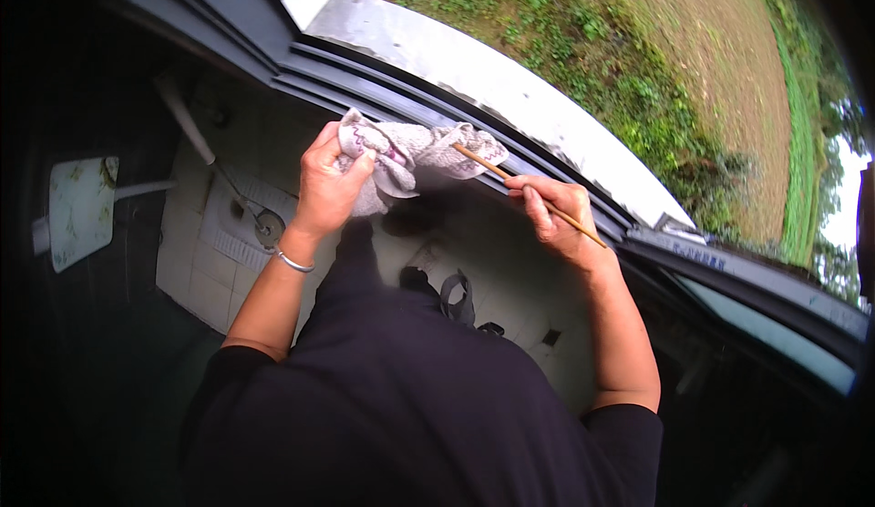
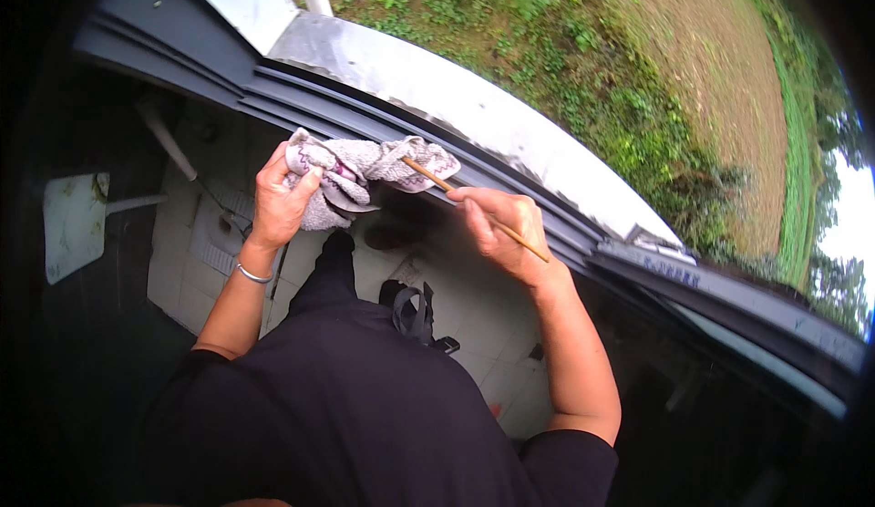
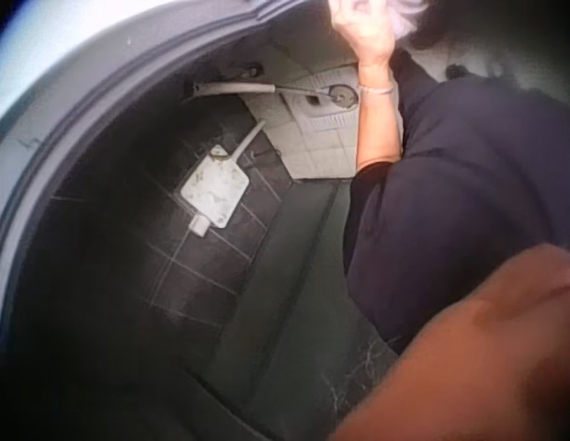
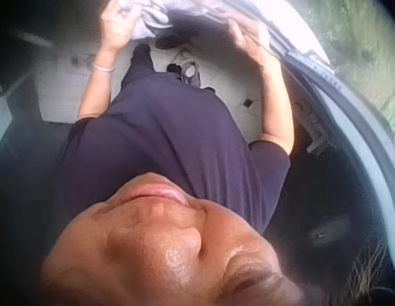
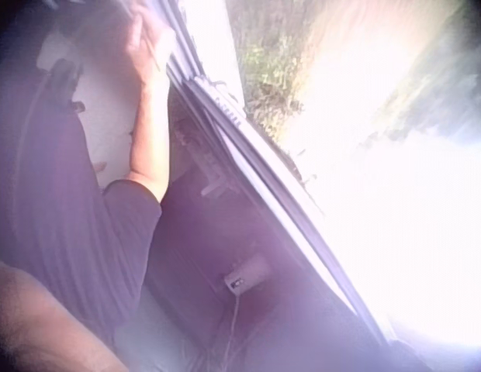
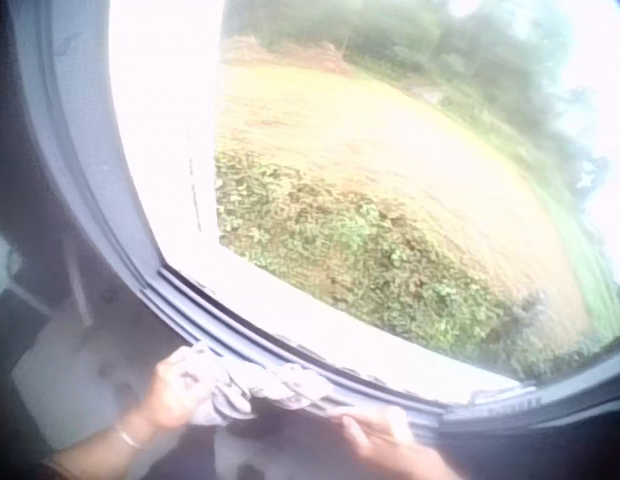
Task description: The person cleans the exterior window frame and sill using a cloth and a thin stick. They wipe the frame and sill repeatedly, using the stick to reach into crevices and the cloth to remove debris.
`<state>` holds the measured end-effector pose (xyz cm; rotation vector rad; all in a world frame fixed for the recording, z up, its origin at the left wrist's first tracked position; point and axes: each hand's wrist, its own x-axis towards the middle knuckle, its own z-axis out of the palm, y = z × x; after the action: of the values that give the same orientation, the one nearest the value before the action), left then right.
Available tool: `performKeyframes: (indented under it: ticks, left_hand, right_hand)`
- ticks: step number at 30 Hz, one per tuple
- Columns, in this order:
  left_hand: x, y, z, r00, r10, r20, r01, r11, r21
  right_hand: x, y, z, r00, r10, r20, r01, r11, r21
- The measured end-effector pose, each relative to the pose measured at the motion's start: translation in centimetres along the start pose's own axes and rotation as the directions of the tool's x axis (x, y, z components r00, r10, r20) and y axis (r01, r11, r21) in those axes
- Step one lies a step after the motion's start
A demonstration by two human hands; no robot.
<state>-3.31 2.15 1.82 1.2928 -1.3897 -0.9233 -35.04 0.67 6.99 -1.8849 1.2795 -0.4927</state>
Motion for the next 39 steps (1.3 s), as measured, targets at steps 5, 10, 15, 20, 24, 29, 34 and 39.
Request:
performKeyframes:
  ticks: [5, 10, 15, 20, 24, 29, 34, 39]
  left_hand:
    - [-0.8, 1.3, 6.5, 0.986, 0.005, 0.164, 0.011, 0.995, -0.096]
    - [-1.9, 2.7, 7.7, 0.928, -0.147, 0.341, 0.33, 0.748, -0.576]
    - [-1.4, 4.1, 4.7, 0.977, -0.072, 0.2, 0.181, 0.776, -0.604]
    - [-0.8, 2.6, 0.0, 0.994, -0.051, -0.1, 0.004, 0.905, -0.426]
    - [0.6, -0.4, -4.1, 0.94, 0.03, -0.341, -0.126, 0.957, -0.262]
    - [3.3, -3.0, -7.8, 0.904, 0.021, -0.426, -0.023, 1.0, 0.001]
    - [3.4, -3.6, -7.7, 0.918, -0.061, -0.391, 0.011, 0.992, -0.129]
    - [2.2, -0.3, -1.8, 0.992, -0.073, -0.101, 0.052, 0.979, -0.198]
  right_hand:
    - [-6.9, 1.5, -3.5, 0.983, 0.035, -0.178, -0.048, 0.996, -0.069]
    - [-8.9, 2.0, -3.0, 0.949, 0.242, -0.204, -0.141, 0.9, 0.413]
    - [-4.3, 1.8, 2.2, 0.951, 0.213, -0.225, -0.019, 0.766, 0.643]
    - [4.6, -1.7, 7.8, 0.981, 0.034, -0.191, 0.098, 0.763, 0.639]
    - [12.0, -4.6, 12.4, 0.964, -0.148, -0.222, 0.246, 0.814, 0.526]
    - [18.4, -7.5, 14.5, 0.903, -0.362, -0.233, 0.397, 0.909, 0.126]
    - [14.7, -5.4, 11.1, 0.926, -0.334, -0.173, 0.336, 0.942, -0.021]
    - [5.4, -2.1, 4.6, 0.965, -0.109, -0.239, 0.101, 0.994, -0.044]
